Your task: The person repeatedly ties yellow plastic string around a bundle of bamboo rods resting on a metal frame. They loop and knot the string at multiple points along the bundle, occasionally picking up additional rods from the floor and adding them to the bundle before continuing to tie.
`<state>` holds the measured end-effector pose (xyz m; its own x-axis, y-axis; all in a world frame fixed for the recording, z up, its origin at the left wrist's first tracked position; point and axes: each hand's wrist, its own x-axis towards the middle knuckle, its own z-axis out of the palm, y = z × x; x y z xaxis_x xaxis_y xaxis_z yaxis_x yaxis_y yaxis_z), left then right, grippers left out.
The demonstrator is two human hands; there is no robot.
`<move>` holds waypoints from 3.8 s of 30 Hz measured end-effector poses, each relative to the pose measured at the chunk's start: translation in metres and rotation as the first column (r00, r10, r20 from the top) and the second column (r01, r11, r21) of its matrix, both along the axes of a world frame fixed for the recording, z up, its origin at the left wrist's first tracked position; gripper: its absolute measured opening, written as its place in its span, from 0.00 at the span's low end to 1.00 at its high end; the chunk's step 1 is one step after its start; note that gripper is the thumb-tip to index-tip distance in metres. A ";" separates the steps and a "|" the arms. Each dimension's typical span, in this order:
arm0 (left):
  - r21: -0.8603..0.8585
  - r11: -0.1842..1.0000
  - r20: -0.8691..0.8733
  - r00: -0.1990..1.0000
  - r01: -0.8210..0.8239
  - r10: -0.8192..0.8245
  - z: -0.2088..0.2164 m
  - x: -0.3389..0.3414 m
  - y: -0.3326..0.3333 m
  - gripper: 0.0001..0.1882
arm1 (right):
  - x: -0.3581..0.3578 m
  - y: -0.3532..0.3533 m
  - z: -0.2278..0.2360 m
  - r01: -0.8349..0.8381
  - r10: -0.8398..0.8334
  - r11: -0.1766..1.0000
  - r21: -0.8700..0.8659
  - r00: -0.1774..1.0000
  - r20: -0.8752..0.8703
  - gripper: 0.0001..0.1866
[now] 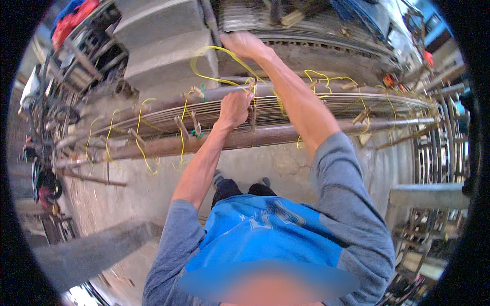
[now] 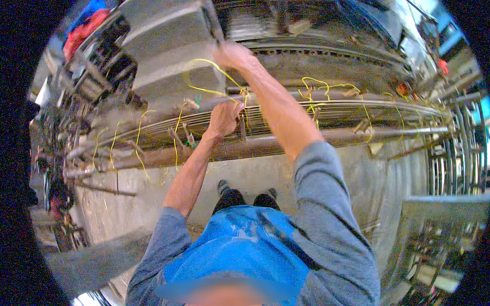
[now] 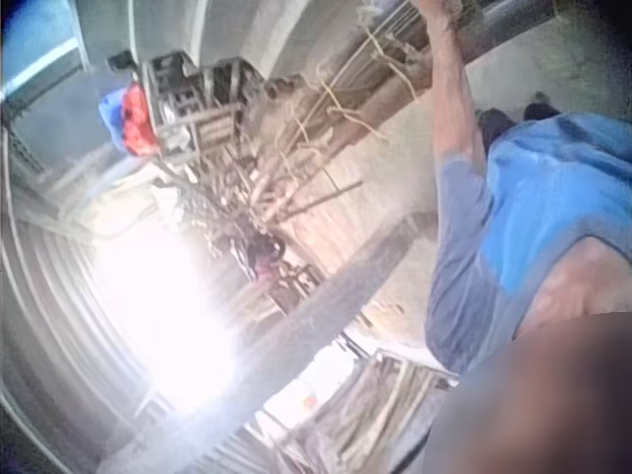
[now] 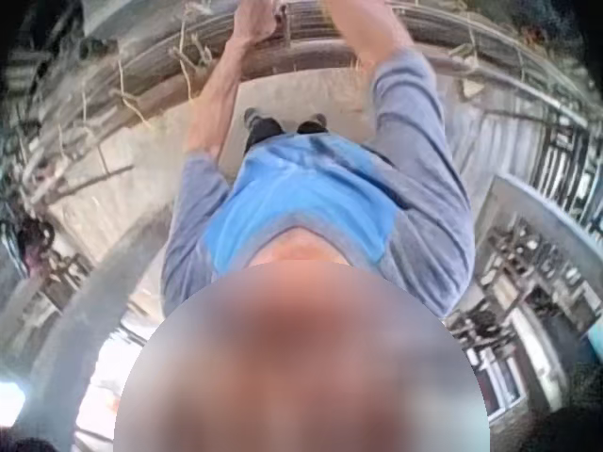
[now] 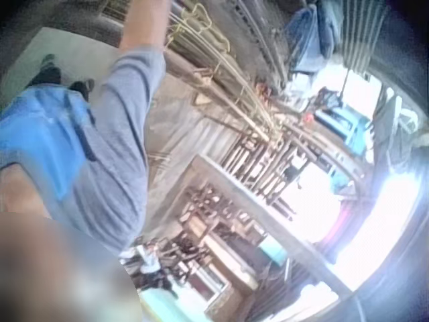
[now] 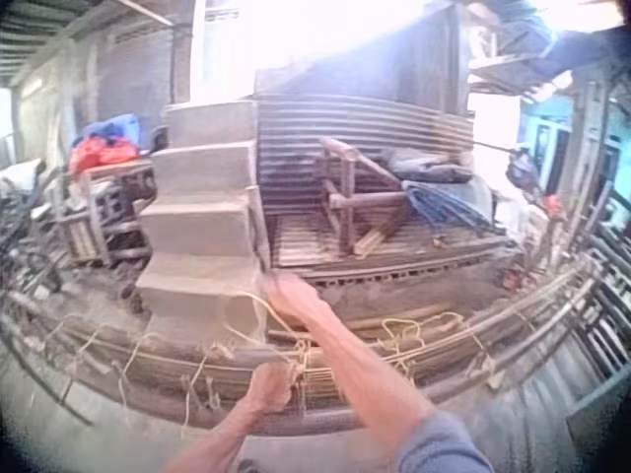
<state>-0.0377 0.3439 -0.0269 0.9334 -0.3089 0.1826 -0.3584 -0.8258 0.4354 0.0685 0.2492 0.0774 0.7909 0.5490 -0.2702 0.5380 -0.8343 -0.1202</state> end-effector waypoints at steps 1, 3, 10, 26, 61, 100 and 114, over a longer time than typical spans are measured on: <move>-0.032 0.998 0.010 0.999 -0.048 0.048 0.000 0.001 -0.002 0.16 | 0.010 -0.003 -0.009 -0.037 0.032 0.999 -0.034 0.988 -0.154 0.13; 0.045 0.991 0.069 0.990 -0.128 0.125 0.005 -0.002 -0.007 0.18 | 0.000 -0.017 -0.030 0.257 0.010 0.788 0.560 0.903 -0.429 0.14; 0.022 0.992 -0.137 0.983 -0.124 0.126 0.052 -0.006 -0.010 0.16 | -0.189 -0.036 -0.044 -0.245 0.342 0.640 0.729 0.940 0.016 0.01; 0.066 0.925 -0.207 0.912 0.375 -0.355 0.076 0.015 -0.153 0.11 | -0.145 -0.176 0.036 0.345 -0.550 0.327 0.880 0.826 -0.120 0.13; -0.397 0.916 0.361 0.907 -0.059 0.215 0.065 -0.055 -0.159 0.06 | -0.142 -0.326 -0.007 -0.274 0.271 0.947 0.166 0.962 0.043 0.15; -0.424 0.902 -0.444 0.886 -0.077 -0.133 0.082 0.087 -0.295 0.05 | -0.275 -0.434 -0.137 0.581 -0.395 0.549 0.601 0.814 -0.426 0.13; -0.870 0.327 0.255 0.903 0.370 -0.345 0.254 0.167 -0.258 0.09 | -0.242 -0.365 -0.064 0.575 -0.268 0.277 0.770 0.815 -0.513 0.15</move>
<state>0.1296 0.0855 0.2274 0.7684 -0.2625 0.5837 -0.5352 0.2368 0.8109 -0.1736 -0.1155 0.0135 0.9782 0.1890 -0.0859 -0.0336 -0.2644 -0.9638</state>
